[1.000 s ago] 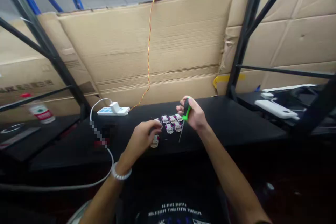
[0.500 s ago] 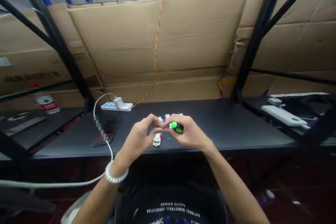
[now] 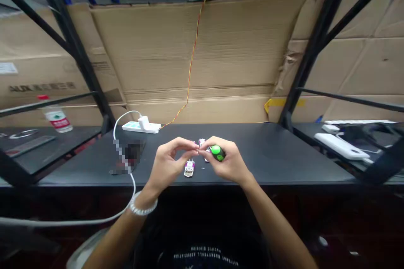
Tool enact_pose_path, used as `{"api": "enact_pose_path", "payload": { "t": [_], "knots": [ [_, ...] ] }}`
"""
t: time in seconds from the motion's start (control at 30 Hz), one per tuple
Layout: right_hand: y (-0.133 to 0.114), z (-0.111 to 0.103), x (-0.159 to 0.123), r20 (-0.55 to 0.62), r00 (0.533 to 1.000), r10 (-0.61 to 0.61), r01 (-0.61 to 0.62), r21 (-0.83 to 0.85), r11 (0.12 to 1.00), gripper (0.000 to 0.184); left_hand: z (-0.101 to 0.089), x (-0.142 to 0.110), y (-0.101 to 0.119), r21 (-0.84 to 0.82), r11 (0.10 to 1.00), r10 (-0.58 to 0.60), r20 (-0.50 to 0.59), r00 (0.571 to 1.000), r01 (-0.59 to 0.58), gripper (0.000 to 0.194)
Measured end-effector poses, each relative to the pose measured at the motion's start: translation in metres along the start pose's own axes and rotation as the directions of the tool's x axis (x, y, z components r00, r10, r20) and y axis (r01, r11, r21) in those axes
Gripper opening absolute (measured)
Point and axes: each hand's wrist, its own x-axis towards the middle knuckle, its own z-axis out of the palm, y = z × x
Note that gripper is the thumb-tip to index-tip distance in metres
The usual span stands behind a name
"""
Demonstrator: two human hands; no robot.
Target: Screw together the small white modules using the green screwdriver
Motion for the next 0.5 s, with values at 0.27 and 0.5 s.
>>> {"api": "enact_pose_path", "payload": {
  "t": [0.27,0.5],
  "knots": [
    [-0.0026,-0.0017,-0.0003,0.026,1.0,-0.012,0.011,0.04,0.999,0.007,0.0033,-0.0035,0.0065,0.141,0.984,0.115,-0.041,0.992,-0.108,0.009],
    [-0.006,0.0003,0.001,0.028,0.997,0.078,-0.08,0.068,0.995,0.008,-0.0047,-0.0022,0.0049,0.3,0.905,0.301,0.052,0.952,-0.303,0.011]
  ]
}}
